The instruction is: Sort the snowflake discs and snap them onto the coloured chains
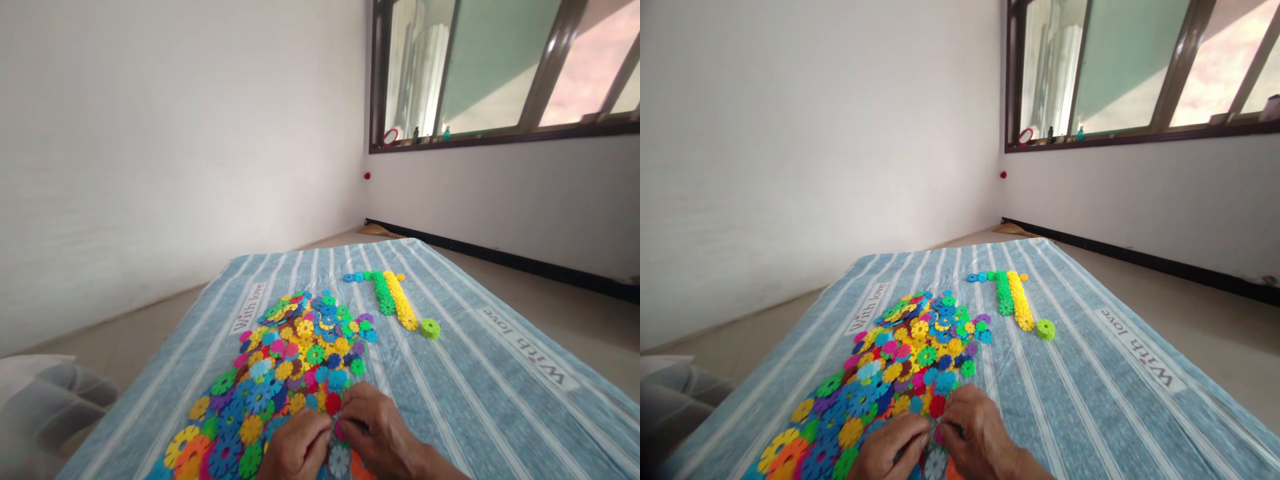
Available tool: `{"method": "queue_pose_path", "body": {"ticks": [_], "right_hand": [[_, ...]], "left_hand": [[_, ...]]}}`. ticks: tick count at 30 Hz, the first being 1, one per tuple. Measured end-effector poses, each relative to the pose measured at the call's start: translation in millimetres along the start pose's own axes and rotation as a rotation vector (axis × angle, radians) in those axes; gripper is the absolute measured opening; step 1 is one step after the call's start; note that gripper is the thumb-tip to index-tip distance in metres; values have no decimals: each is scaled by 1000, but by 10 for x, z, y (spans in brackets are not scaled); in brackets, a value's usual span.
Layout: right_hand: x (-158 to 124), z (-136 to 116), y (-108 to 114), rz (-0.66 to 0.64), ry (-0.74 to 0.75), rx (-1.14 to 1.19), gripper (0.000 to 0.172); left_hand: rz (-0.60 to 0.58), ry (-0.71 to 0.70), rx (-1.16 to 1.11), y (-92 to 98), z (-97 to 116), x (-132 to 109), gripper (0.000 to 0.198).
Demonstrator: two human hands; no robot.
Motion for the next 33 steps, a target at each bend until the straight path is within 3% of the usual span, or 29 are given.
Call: {"method": "queue_pose_path", "body": {"ticks": [4,8,10,13,17,20,23,27,33], "right_hand": [[16,-22,16,-5,0,-5,29],[-4,-41,29,-37,-22,19,31],[-37,-34,31,-48,-37,34,31],[-90,-11,18,-76,-51,60,28],[-138,17,11,-104,-65,90,27],[-157,21,18,-114,-70,87,26],[-164,23,23,-117,-73,77,26],[-159,20,29,-116,-73,75,28],[-147,9,36,-108,-83,76,28]], "left_hand": [[29,-2,-14,53,16,25,16],[109,22,30,253,68,85,15],[84,65,65,358,51,125,18],[46,158,78,578,-69,164,19],[100,359,97,956,-327,111,15],[93,444,100,1092,-399,32,15],[7,393,118,1029,-324,-24,13],[-83,271,152,808,-191,-90,17],[-212,271,302,460,-87,-101,21]]}}
Point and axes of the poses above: each hand's wrist, its own x-axis towards the middle knuckle, its own y-axis out of the back of the hand, z = x × y, the point moved 7 cm from there along x, towards the middle knuckle, and after that the axes turned 7 degrees about y, right-handed, at the moved point
